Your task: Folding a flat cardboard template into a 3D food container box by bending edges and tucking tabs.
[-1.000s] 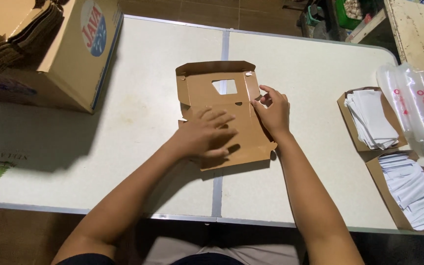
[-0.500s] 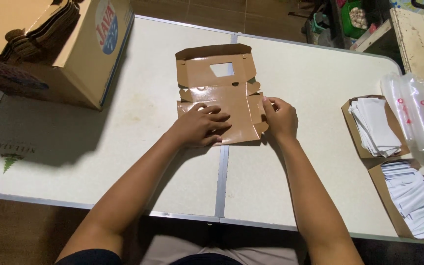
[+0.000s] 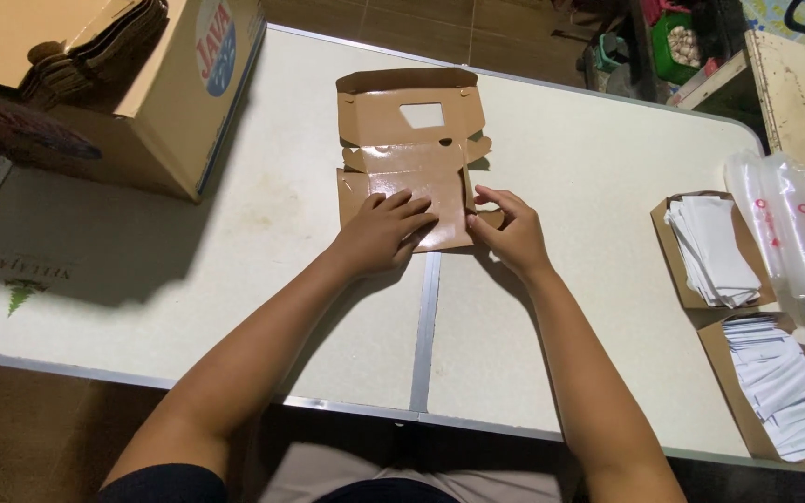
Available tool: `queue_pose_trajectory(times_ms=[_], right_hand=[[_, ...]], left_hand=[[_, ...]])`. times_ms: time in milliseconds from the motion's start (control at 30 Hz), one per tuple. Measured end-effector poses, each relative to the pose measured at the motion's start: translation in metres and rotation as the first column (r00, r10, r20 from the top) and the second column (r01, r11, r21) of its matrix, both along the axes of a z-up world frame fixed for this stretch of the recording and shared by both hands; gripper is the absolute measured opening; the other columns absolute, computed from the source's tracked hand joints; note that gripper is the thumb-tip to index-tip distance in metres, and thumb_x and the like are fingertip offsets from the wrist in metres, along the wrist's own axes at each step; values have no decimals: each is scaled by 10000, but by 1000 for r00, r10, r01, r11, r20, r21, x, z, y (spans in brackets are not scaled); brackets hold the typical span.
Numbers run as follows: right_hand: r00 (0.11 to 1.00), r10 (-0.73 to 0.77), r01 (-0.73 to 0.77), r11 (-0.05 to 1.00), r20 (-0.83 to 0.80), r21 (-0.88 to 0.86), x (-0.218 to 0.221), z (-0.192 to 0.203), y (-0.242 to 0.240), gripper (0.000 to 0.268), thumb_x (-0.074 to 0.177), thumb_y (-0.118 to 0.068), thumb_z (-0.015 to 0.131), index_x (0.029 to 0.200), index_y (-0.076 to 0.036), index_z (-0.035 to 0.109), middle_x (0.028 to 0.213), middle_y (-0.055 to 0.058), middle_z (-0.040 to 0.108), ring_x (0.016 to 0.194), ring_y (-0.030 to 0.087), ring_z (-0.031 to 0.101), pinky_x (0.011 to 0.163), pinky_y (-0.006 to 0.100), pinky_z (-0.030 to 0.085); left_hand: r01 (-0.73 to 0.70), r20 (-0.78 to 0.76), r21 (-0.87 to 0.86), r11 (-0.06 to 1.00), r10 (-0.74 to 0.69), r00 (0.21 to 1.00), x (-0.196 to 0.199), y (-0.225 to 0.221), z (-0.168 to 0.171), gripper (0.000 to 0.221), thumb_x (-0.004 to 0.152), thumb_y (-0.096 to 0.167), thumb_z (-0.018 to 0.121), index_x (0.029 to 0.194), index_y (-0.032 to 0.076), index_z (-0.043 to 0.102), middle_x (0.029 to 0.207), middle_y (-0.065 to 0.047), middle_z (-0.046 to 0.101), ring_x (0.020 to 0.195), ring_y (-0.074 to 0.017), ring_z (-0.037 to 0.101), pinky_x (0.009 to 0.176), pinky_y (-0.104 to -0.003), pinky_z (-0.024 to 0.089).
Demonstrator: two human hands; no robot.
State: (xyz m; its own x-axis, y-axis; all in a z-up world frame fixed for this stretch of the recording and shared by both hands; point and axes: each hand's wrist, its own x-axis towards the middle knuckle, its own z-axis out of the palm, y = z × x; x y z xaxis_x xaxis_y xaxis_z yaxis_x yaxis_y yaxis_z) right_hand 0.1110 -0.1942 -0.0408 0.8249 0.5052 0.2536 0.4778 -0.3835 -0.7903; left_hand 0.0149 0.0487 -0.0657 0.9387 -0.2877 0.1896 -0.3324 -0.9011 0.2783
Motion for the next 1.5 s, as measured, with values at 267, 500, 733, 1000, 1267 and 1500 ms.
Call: queue_pose_trajectory(times_ms=[267,500,733,1000,1267,1500], right_hand=[[784,302,11,866,-543,499,21,4,-22,626,834,-22,744,1431,5,555,1251,177,690,956,199,691,806,337,636],[723,241,164,851,-648,499,19,10,-20,349,908,-51,721,1236,60,677,1040,146,732,899,209,712,767,296,624],[682,226,230,837,-696,497,34,-9,-18,257,957,-197,740,1096,14,694,893,146,742,780,215,735,618,269,622],[730,91,302,846,-678,439,25,8,-9,368,930,-161,768,1215,-33,572,832,77,667,679,138,677,566,198,603],[861,-96,276,913,-499,301,18,-8,6,324,960,-304,766,1121,-31,698,807,88,661,626,146,670,506,257,597],[955,-105,177,952,-277,248,13,-12,7,295,981,-324,739,1106,-60,697,931,102,672,722,164,671,556,272,589]], left_hand=[[-84,-223,44,995,92,970,6,-24,74,795,950,314,520,1644,198,150,1372,-159,601,1229,-408,604,965,-600,487],[13,-63,71,997,-9,998,35,-37,109,612,993,255,536,1572,193,348,960,-154,718,871,-418,742,757,-509,602],[78,172,-42,996,-70,983,60,-19,72,260,917,252,656,1171,290,696,917,19,736,882,-252,738,727,-414,606],[122,353,-29,992,-104,930,65,-22,50,102,897,258,748,993,251,782,863,8,719,800,-197,702,686,-312,573],[106,388,-193,976,-23,921,48,-38,58,150,864,209,761,1012,228,777,839,-4,741,784,-236,728,659,-356,573],[139,464,-335,932,35,885,69,-32,10,223,849,213,806,1070,225,781,867,2,773,811,-224,749,682,-337,588]])
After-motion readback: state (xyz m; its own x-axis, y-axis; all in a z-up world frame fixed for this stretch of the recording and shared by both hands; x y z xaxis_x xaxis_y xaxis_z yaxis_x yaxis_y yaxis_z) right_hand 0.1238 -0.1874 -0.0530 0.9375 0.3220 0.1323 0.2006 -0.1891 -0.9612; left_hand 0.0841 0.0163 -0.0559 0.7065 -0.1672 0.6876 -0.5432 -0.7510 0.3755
